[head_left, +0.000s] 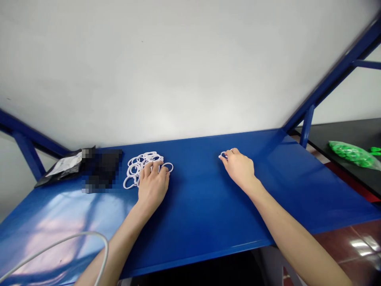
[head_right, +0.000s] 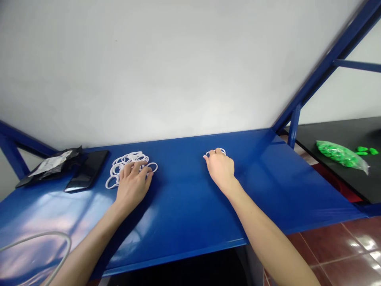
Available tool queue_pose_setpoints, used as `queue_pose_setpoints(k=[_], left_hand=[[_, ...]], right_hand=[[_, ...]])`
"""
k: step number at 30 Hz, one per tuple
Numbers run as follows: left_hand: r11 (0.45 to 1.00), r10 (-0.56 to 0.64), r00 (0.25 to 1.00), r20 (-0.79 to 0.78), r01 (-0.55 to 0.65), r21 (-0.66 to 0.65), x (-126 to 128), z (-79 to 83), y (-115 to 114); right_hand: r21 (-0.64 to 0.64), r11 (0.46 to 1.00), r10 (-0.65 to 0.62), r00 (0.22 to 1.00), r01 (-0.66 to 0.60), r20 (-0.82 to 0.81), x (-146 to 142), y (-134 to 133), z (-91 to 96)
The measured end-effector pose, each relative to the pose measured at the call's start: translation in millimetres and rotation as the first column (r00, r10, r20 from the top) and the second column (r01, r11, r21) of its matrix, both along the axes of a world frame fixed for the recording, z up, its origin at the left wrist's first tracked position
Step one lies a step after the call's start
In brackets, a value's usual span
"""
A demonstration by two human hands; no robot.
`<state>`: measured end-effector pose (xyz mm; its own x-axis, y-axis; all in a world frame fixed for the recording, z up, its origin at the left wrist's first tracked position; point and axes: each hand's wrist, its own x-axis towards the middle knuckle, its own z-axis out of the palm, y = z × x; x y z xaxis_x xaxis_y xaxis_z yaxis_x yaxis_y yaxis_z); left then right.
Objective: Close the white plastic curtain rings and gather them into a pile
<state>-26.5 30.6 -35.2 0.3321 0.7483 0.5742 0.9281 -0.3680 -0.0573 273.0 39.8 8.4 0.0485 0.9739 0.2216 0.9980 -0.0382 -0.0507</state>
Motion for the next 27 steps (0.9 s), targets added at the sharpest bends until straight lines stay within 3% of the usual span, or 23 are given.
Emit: queue_pose_setpoints(k=[3,5,7,9,10,12,20,23,27], left_hand=[[0.996,-0.088,0.995,0.050,0.089,-0.026,5.4,6.9,-7.5],[0.978,-0.177,0.975,0.135,0.189,-0.085,12.4,11.2,-14.1],[0.937,-0.264,0.930,0.254,0.310,-0.162,19.6,13.7,-20.7],[0.880,-0.307,0.870,0.386,0.414,-0.232,25.4,14.4,-26.9],[0.853,-0.306,0.838,0.451,0.452,-0.261,27.6,14.4,-29.7],[0.806,-0.267,0.784,0.560,0.500,-0.316,30.6,14.3,-34.6],[0.671,0.052,0.624,0.779,0.556,-0.490,33.1,19.8,-43.2],[0.653,0.114,0.520,0.846,0.603,-0.458,31.1,22.7,-40.9],[0.651,0.173,0.478,0.861,0.600,-0.465,27.1,24.5,-35.4]], right_hand=[[0.035,0.999,0.016,0.999,-0.015,-0.035,-3.5,-2.7,-0.1],[0.101,0.982,0.173,0.978,-0.161,-0.119,-15.7,-10.3,-2.8],[0.174,0.895,0.442,0.866,-0.410,-0.234,-31.3,-20.9,-7.3],[0.218,0.750,0.660,0.687,-0.624,-0.303,-45.8,-31.5,-12.7],[0.234,0.694,0.715,0.614,-0.681,-0.335,-51.4,-35.8,-15.4],[0.258,0.651,0.741,0.523,-0.714,-0.422,-57.8,-41.0,-20.0],[0.324,0.661,0.662,0.323,-0.677,-0.676,-55.5,-41.5,-25.2],[0.370,0.688,0.646,0.296,-0.624,-0.703,-57.9,-43.3,-24.1],[0.377,0.749,0.598,0.310,-0.545,-0.739,-58.7,-42.5,-20.1]])
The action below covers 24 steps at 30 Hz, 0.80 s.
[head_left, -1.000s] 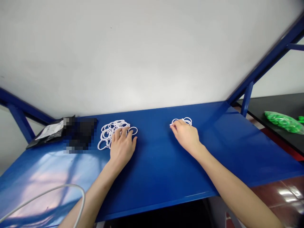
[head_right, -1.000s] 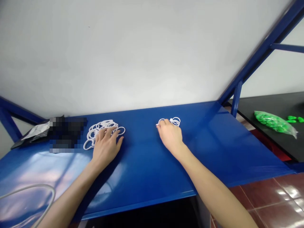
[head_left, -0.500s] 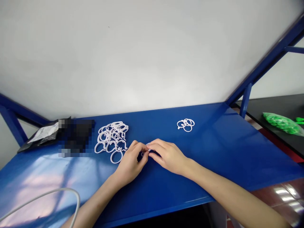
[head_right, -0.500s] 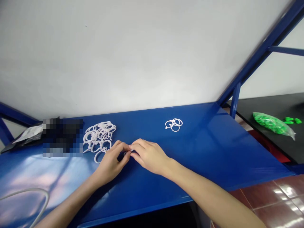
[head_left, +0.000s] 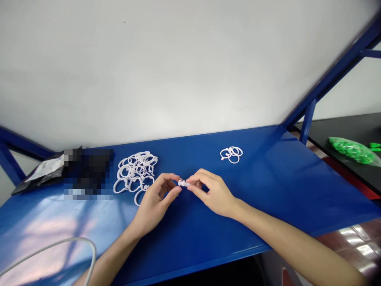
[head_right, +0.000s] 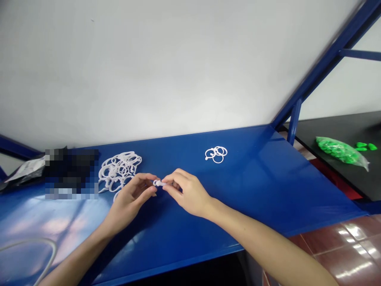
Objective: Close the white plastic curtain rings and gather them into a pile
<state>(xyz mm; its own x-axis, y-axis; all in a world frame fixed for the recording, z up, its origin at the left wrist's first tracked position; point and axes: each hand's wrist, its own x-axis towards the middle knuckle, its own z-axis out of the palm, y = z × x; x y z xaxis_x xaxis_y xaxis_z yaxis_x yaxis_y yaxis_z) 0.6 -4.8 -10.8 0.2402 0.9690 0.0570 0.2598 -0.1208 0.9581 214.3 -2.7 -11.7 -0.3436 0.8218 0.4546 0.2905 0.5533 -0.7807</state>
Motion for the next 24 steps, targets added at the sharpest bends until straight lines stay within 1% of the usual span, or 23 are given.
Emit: queue_pose_setpoints(k=[2,4,7,10,13,19,21,24], left_hand=[[1.000,0.004,1.000,0.003,-0.004,-0.010,-0.7,-0.7,1.9],[1.000,0.007,1.000,-0.019,-0.007,0.012,-0.1,-1.9,2.6],[0.996,0.014,0.994,-0.107,-0.004,0.092,2.0,-3.5,1.2],[0.980,0.016,0.978,-0.206,0.027,0.199,3.1,-3.3,-1.3],[0.941,0.026,0.966,-0.257,0.063,0.331,2.8,-2.6,-2.9],[0.823,0.015,0.964,-0.266,0.139,0.551,4.3,-5.2,-5.4],[0.789,0.022,0.966,-0.259,0.143,0.598,4.9,-6.9,-7.3],[0.767,0.008,0.965,-0.264,0.164,0.621,4.6,-9.8,-9.4]], right_hand=[[-0.021,1.000,-0.007,1.000,0.007,0.003,0.6,0.9,1.0],[-0.030,1.000,0.010,1.000,-0.009,0.025,1.1,1.1,0.4],[-0.022,0.999,0.027,0.996,-0.025,0.087,1.3,0.1,-2.5],[0.009,1.000,0.024,0.986,-0.026,0.163,1.2,-0.7,-5.5],[0.047,0.998,0.022,0.973,-0.033,0.231,1.1,-0.7,-6.6],[0.106,0.992,0.038,0.952,-0.073,0.305,2.0,-3.0,-3.5],[0.114,0.989,0.051,0.945,-0.092,0.322,2.4,-4.4,-1.5],[0.132,0.985,0.055,0.935,-0.108,0.351,3.0,-5.6,0.9]])
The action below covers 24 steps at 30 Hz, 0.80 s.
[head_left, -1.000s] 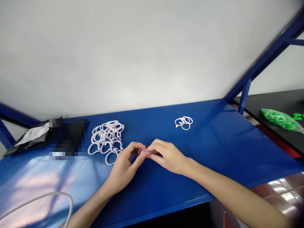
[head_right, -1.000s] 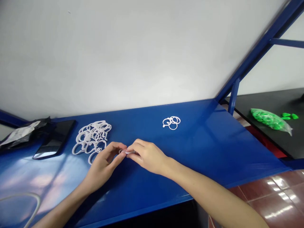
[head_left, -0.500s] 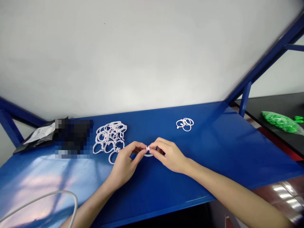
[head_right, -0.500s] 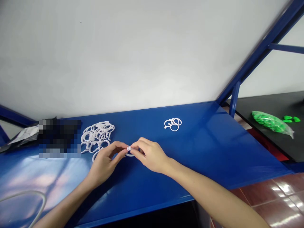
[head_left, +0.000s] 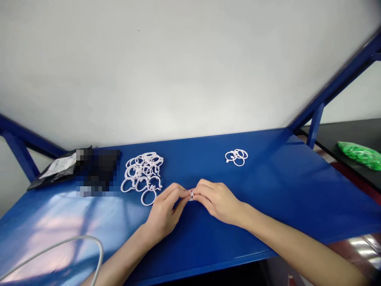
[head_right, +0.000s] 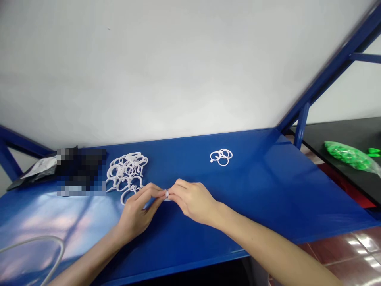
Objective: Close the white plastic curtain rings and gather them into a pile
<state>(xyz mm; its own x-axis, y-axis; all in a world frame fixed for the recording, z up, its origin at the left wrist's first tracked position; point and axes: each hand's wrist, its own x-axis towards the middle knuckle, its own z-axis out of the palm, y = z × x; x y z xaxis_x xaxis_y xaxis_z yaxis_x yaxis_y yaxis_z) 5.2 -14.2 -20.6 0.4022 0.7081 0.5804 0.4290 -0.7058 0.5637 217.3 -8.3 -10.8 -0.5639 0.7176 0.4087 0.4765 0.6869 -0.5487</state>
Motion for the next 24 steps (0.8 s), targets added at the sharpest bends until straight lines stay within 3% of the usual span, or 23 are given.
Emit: queue_pose_setpoints(k=[6,11,13,15,17,19,21,24], left_hand=[[0.998,-0.045,0.999,-0.028,0.046,0.037,-0.5,-5.8,-0.2],[0.993,-0.027,0.995,-0.101,0.038,0.109,0.0,0.1,6.8],[0.984,0.057,0.978,-0.199,-0.021,0.179,-5.4,3.3,15.2],[0.953,0.236,0.931,-0.280,-0.165,0.255,-16.9,4.6,27.6],[0.886,0.436,0.845,-0.308,-0.345,0.309,-33.2,3.8,41.7],[0.811,0.577,0.752,-0.320,-0.479,0.337,-50.4,1.6,54.2],[0.774,0.632,0.689,-0.353,-0.542,0.327,-64.2,-0.9,62.4],[0.781,0.623,0.674,-0.396,-0.557,0.281,-74.0,-2.8,66.8]], right_hand=[[0.048,0.998,0.033,0.997,-0.037,0.071,2.5,1.0,0.9],[0.081,0.997,-0.023,0.997,0.017,0.071,-0.3,3.7,-3.3],[0.130,0.989,-0.088,0.991,0.075,0.100,1.0,9.2,-4.2],[0.186,0.964,-0.220,0.962,0.190,0.162,7.9,18.4,-2.4],[0.233,0.900,-0.422,0.869,0.368,0.257,21.4,30.1,2.5],[0.261,0.779,-0.626,0.691,0.570,0.361,38.8,41.7,8.9],[0.262,0.686,-0.711,0.550,0.679,0.439,54.9,50.5,14.5],[0.248,0.625,-0.752,0.486,0.740,0.446,66.1,55.6,17.9]])
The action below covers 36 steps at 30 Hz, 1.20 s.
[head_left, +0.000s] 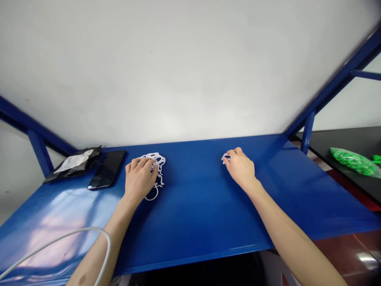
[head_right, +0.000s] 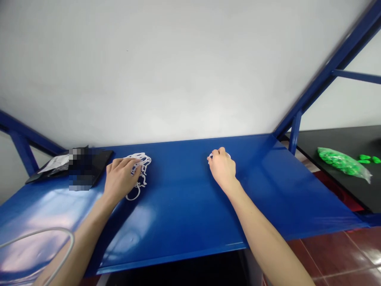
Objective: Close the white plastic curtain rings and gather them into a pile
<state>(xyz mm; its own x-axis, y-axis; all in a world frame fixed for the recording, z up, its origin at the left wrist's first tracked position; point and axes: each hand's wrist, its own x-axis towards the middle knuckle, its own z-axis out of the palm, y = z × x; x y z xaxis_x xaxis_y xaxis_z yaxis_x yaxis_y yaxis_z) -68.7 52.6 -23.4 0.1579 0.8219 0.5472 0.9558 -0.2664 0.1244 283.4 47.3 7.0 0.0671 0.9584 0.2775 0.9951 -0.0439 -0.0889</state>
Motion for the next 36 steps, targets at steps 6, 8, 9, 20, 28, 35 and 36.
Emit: queue_pose_setpoints(k=[6,8,9,20,28,35,36], left_hand=[[0.998,-0.057,0.995,0.076,0.056,0.022,9.3,5.7,-6.5],[0.991,-0.128,0.982,0.138,0.122,0.050,19.6,9.4,-14.4],[0.982,-0.188,0.966,0.177,0.183,0.044,26.1,11.3,-19.8],[0.765,-0.197,0.604,0.773,0.587,-0.264,76.4,8.7,-59.7],[0.785,-0.228,0.586,0.778,0.583,-0.209,74.8,13.4,-63.4],[0.744,-0.316,0.499,0.807,0.658,-0.116,73.1,17.2,-63.4],[0.737,-0.322,0.485,0.813,0.667,-0.106,72.8,17.1,-63.2]], right_hand=[[0.127,0.963,0.250,0.965,-0.239,-0.081,-25.6,-12.8,-6.5],[0.156,0.900,0.428,0.894,-0.407,-0.136,-39.4,-21.9,-9.4],[0.180,0.854,0.515,0.839,-0.487,-0.173,-45.9,-26.8,-10.9],[0.383,0.640,0.757,0.459,-0.667,-0.466,-67.5,-45.7,-18.9],[0.409,0.645,0.749,0.426,-0.646,-0.508,-70.2,-51.7,-19.8],[0.469,0.625,0.774,0.418,-0.624,-0.475,-72.5,-55.0,-17.3],[0.481,0.622,0.779,0.425,-0.618,-0.462,-72.8,-55.3,-16.8]])
